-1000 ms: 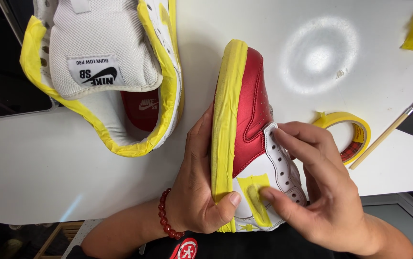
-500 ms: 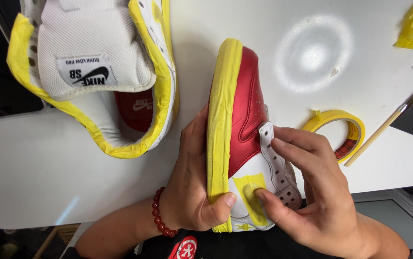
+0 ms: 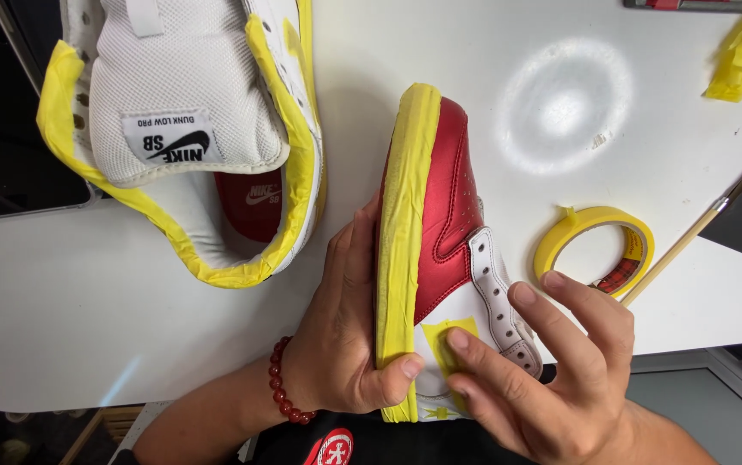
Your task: Applying masking tape and painting a yellow star design on a sneaker.
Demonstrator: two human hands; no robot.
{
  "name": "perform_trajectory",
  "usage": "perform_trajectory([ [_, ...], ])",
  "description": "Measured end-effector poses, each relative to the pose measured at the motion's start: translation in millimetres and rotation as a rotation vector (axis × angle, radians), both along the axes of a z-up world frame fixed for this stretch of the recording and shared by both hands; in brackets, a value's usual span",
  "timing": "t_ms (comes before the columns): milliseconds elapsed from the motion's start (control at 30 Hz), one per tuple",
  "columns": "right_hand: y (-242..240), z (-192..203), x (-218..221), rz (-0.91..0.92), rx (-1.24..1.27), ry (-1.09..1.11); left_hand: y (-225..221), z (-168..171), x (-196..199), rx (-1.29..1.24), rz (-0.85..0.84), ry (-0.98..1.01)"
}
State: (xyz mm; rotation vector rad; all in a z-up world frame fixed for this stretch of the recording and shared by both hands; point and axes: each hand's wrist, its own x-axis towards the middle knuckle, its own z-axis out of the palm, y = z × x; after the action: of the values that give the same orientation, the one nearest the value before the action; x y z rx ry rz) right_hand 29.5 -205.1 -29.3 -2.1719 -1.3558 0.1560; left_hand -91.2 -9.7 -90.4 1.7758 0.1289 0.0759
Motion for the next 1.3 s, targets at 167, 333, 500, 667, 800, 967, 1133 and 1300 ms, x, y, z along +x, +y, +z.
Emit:
perform_trajectory([
  [167, -5, -1, 3, -0.006, -0.009, -0.012, -2, -1, -3, 0.052, -0.008, 0.031],
  [333, 1, -4, 5, 0.028, 0.013, 0.029, -1, -3, -4, 0.068, -0.019, 0.028],
  [500, -15, 0, 4, -0.020, -0.022, 0.067, 2, 0, 3, 0.058, -0.030, 0.001],
  [667, -10, -5, 5, 0.010, -0.002, 0.031, 0, -3, 0, 0.073, -0.027, 0.014],
  [800, -7, -3, 3, 0.018, -0.013, 0.030, 1, -2, 0, 0.094, -0.029, -0.012],
  [967, -24, 4, 2, -0.024, -0.031, 0.071, 0, 0, 2, 0.057, -0.029, 0.016],
  [1133, -40, -12, -6, -0.059, 0.083, 0.092, -4, -9, -4, 0.048, -0.066, 0.032],
  [1300, -25, -10, 9, 0.052, 0.162, 0.005, -8, -12, -7, 0.070, -0.056, 0.041],
])
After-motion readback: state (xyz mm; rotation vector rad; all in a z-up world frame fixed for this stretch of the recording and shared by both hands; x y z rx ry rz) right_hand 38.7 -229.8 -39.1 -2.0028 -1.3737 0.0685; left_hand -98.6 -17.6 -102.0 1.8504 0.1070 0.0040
